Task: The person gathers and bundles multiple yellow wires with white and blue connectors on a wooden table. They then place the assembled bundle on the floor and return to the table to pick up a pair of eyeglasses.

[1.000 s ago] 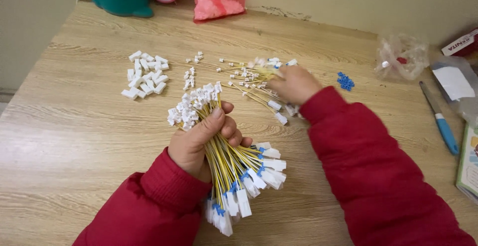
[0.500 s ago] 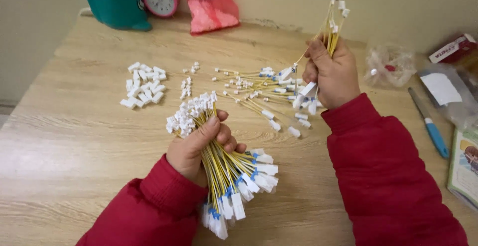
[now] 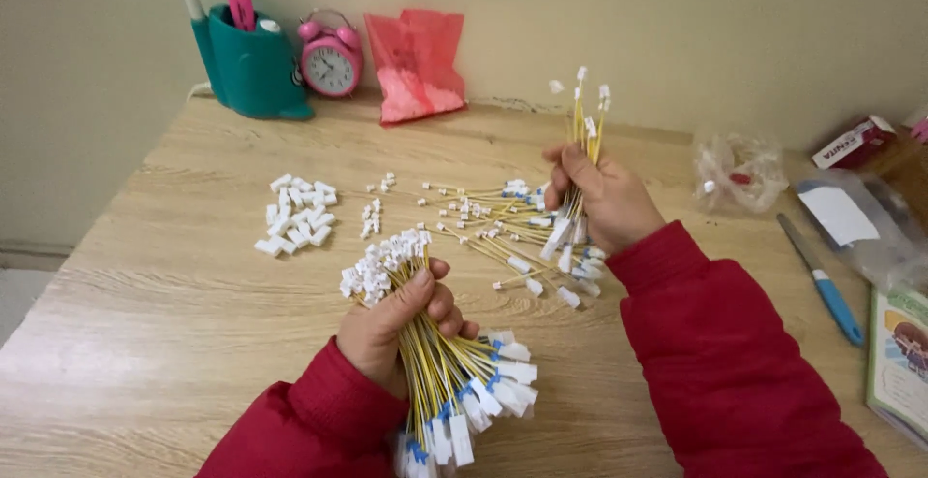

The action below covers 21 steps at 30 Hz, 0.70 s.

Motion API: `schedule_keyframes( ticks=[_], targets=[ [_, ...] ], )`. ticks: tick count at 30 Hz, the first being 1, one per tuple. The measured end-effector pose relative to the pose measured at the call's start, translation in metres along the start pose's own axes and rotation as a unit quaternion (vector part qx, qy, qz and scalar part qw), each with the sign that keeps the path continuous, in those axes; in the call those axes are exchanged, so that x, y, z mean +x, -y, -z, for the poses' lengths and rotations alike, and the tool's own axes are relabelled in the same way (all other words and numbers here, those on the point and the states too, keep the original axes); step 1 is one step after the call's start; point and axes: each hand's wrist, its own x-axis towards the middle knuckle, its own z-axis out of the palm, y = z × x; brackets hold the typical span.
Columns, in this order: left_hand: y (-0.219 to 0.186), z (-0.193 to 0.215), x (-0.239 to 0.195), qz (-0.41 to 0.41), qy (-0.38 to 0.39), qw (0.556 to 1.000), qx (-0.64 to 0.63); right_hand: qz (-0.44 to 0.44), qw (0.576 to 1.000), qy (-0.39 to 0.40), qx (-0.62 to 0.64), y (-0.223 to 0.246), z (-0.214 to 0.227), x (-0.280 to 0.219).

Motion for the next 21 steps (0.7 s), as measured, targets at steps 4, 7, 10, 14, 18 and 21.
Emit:
schedule_keyframes(
  ticks=[4, 7, 10, 14, 18, 21],
  targets=[
    [-0.004, 0.001, -0.001, 0.001, -0.001, 1.0, 0.022, -0.033, 0.99, 0.072, -0.117, 0.034, -0.01, -0.024],
    [-0.01, 0.0, -0.003, 0.011, 0.029, 0.999, 0.013, 0.01, 0.981, 0.15, -0.126, 0.04, -0.003, -0.036],
    [-0.02, -0.009, -0.007, -0.029, 0.061, 0.997, 0.03, -0.017, 0.977, 0.135, -0.162, 0.046, 0.005, -0.045],
    [-0.027, -0.022, -0.01, -0.072, 0.063, 0.992, 0.087, 0.159, 0.854, 0.224, -0.442, 0.057, 0.004, -0.056],
    [-0.004, -0.025, -0.003, -0.084, 0.049, 0.99, 0.103, 0.295, 0.759, 0.244, -0.526, 0.029, -0.006, -0.061],
    [0.008, -0.05, -0.008, -0.106, 0.053, 0.988, 0.103, 0.323, 0.735, 0.27, -0.531, 0.039, -0.058, -0.086]
  ],
)
